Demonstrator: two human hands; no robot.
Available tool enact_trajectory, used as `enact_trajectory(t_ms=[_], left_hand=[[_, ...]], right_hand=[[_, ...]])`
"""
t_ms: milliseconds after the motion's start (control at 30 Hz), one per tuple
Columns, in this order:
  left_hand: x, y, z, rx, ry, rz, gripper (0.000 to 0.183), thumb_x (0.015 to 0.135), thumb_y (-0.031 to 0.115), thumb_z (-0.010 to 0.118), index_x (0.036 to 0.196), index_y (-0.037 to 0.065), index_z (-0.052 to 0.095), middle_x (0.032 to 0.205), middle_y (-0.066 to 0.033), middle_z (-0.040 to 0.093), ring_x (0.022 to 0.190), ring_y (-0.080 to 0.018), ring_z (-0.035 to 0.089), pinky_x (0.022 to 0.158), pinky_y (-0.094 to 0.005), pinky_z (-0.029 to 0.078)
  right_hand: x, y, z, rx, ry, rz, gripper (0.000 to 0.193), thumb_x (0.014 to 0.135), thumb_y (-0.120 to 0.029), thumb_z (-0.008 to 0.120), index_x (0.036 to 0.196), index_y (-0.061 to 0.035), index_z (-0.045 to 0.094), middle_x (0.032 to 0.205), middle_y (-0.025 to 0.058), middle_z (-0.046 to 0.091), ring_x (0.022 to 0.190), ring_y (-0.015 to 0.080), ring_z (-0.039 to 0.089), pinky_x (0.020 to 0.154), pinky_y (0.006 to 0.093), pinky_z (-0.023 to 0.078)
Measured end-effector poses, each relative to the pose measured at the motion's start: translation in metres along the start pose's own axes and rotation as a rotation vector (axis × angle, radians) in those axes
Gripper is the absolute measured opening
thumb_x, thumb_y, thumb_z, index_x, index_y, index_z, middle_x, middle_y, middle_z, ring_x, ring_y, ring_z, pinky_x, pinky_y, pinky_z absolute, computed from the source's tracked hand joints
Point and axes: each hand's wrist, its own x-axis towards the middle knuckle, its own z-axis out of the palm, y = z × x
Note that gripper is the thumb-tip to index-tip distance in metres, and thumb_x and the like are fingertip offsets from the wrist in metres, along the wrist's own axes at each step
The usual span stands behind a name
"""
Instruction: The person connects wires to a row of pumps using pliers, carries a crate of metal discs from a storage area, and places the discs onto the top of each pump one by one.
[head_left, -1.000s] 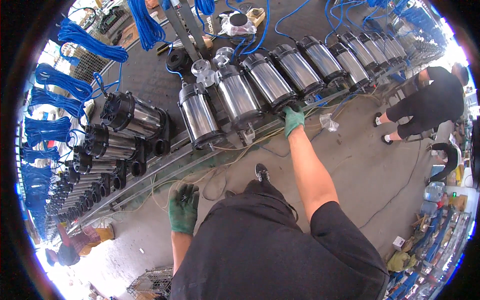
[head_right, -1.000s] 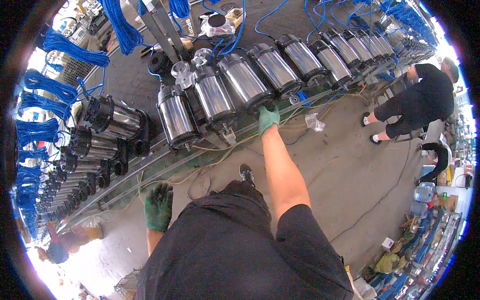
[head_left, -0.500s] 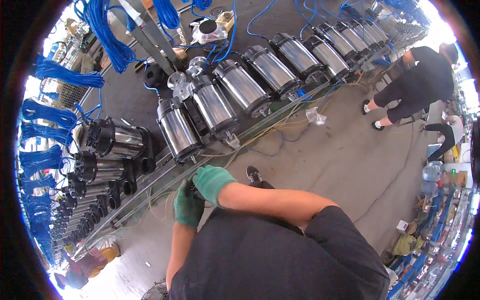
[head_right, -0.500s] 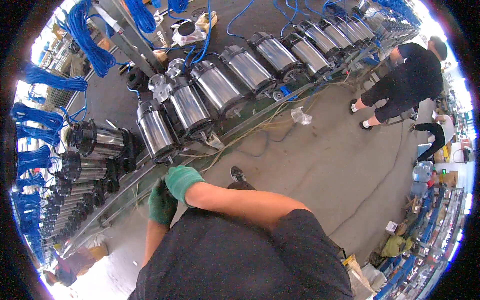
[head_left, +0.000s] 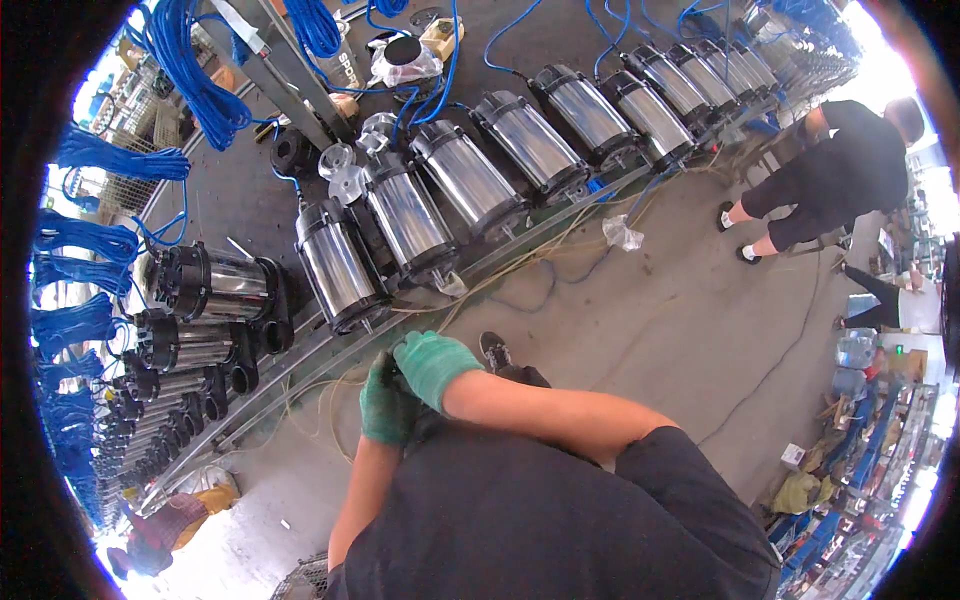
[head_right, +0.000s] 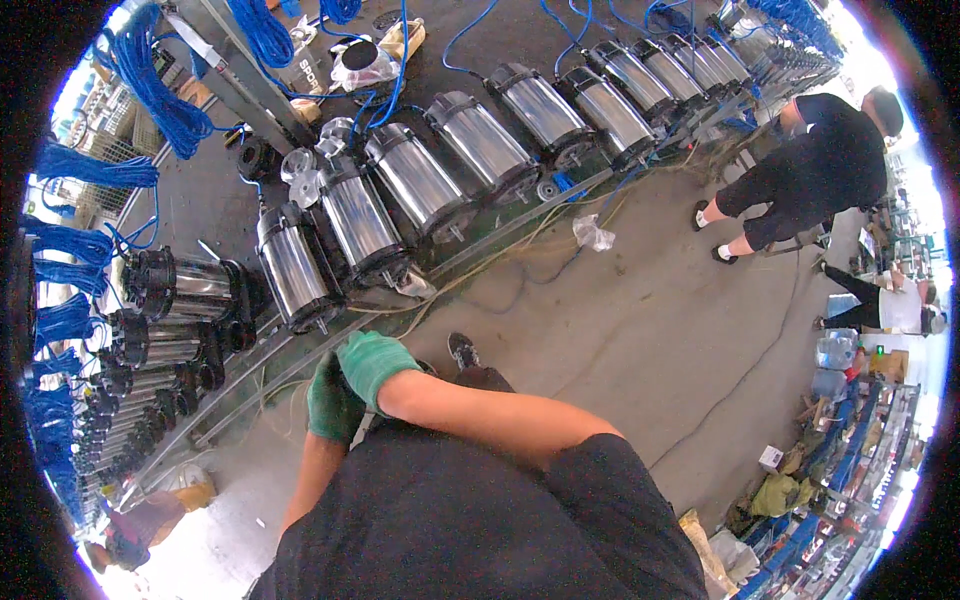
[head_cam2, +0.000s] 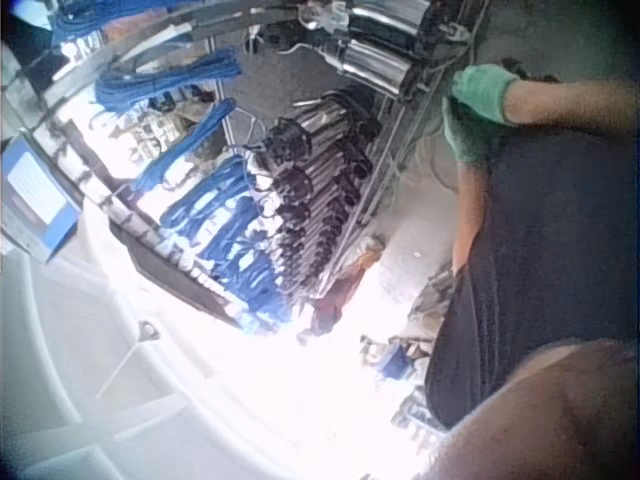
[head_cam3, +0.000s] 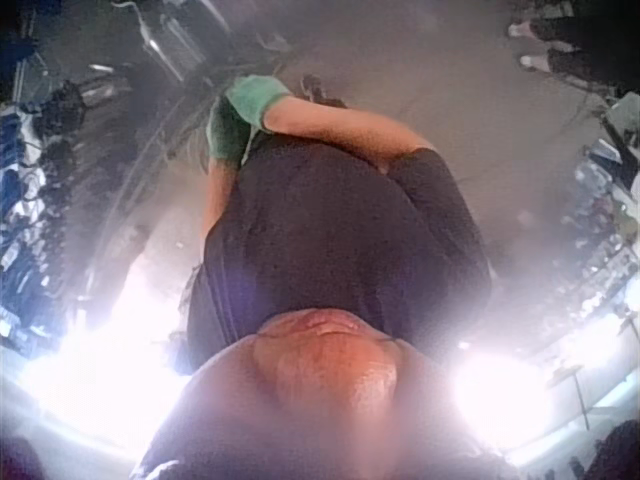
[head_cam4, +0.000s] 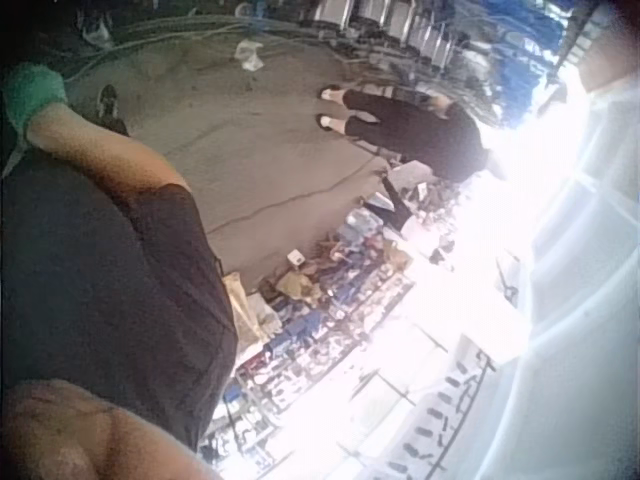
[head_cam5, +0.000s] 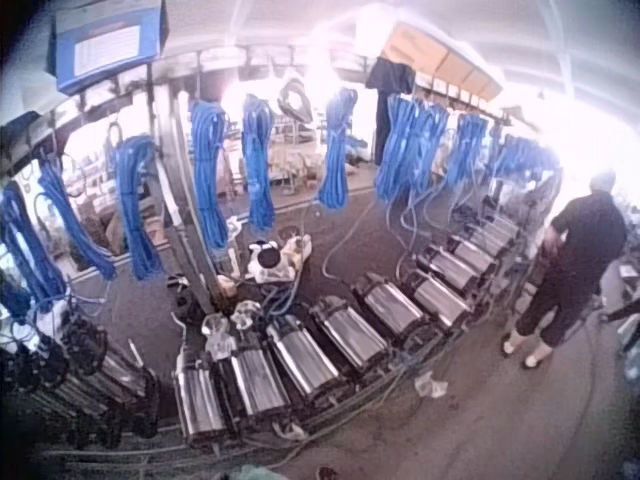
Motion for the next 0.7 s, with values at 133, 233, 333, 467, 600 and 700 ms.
enact_trajectory(t_ms=[133, 233, 333, 467, 600, 700], left_hand=[[0.003, 0.006, 0.004, -0.025, -0.101, -0.010, 0.045, 0.105, 0.036, 0.049, 0.135, 0.005, 0.060, 0.137, -0.0117, 0.063, 0.127, -0.0285, 0.057, 0.112, -0.0425, 0.042], [0.006, 0.008, -0.003, -0.118, -0.186, -0.048, 0.045, 0.103, 0.035, 0.051, 0.135, 0.005, 0.060, 0.138, -0.0117, 0.062, 0.127, -0.0280, 0.057, 0.112, -0.0420, 0.041], [0.009, 0.009, -0.010, -0.097, -0.125, -0.048, 0.043, 0.104, 0.037, 0.051, 0.132, 0.007, 0.063, 0.133, -0.0089, 0.065, 0.123, -0.0261, 0.059, 0.109, -0.0407, 0.043], [0.011, 0.003, -0.011, -0.158, -0.131, -0.080, 0.041, 0.106, 0.037, 0.046, 0.130, 0.009, 0.063, 0.126, -0.0073, 0.067, 0.116, -0.0258, 0.062, 0.103, -0.0405, 0.047], [0.005, 0.003, -0.018, -0.196, -0.064, -0.025, 0.040, 0.105, 0.035, 0.049, 0.124, 0.004, 0.065, 0.119, -0.0118, 0.069, 0.116, -0.0304, 0.062, 0.105, -0.0438, 0.047], [-0.005, 0.013, -0.024, -0.205, -0.021, 0.039, 0.036, 0.104, 0.032, 0.052, 0.118, 0.003, 0.069, 0.121, -0.0143, 0.070, 0.117, -0.0339, 0.062, 0.105, -0.0475, 0.048]], right_hand=[[0.007, -0.007, 0.002, -0.092, 0.028, 0.030, 0.021, 0.091, -0.014, 0.057, 0.101, -0.0067, 0.074, 0.104, 0.0163, 0.073, 0.099, 0.0340, 0.071, 0.082, 0.0438, 0.058], [0.006, -0.015, -0.008, -0.110, 0.020, 0.056, 0.020, 0.091, -0.016, 0.058, 0.103, -0.0069, 0.072, 0.107, 0.0152, 0.071, 0.101, 0.0335, 0.070, 0.084, 0.0441, 0.057], [-0.001, -0.024, -0.023, -0.099, -0.028, 0.069, 0.018, 0.091, -0.018, 0.061, 0.104, -0.0081, 0.069, 0.113, 0.0135, 0.068, 0.105, 0.0338, 0.067, 0.086, 0.0454, 0.056], [-0.007, -0.019, -0.018, -0.055, 0.003, 0.077, 0.017, 0.091, -0.019, 0.062, 0.103, -0.0093, 0.069, 0.110, 0.0147, 0.068, 0.103, 0.0369, 0.065, 0.085, 0.0472, 0.055], [-0.017, 0.002, -0.035, 0.251, 0.081, -0.053, 0.018, 0.093, -0.018, 0.064, 0.105, -0.0067, 0.070, 0.103, 0.0158, 0.072, 0.095, 0.0345, 0.068, 0.084, 0.0440, 0.054], [-0.038, 0.052, -0.060, 0.518, 0.146, 0.141, 0.024, 0.094, -0.022, 0.064, 0.112, -0.0067, 0.070, 0.102, 0.0179, 0.071, 0.092, 0.0333, 0.069, 0.085, 0.0409, 0.055]])
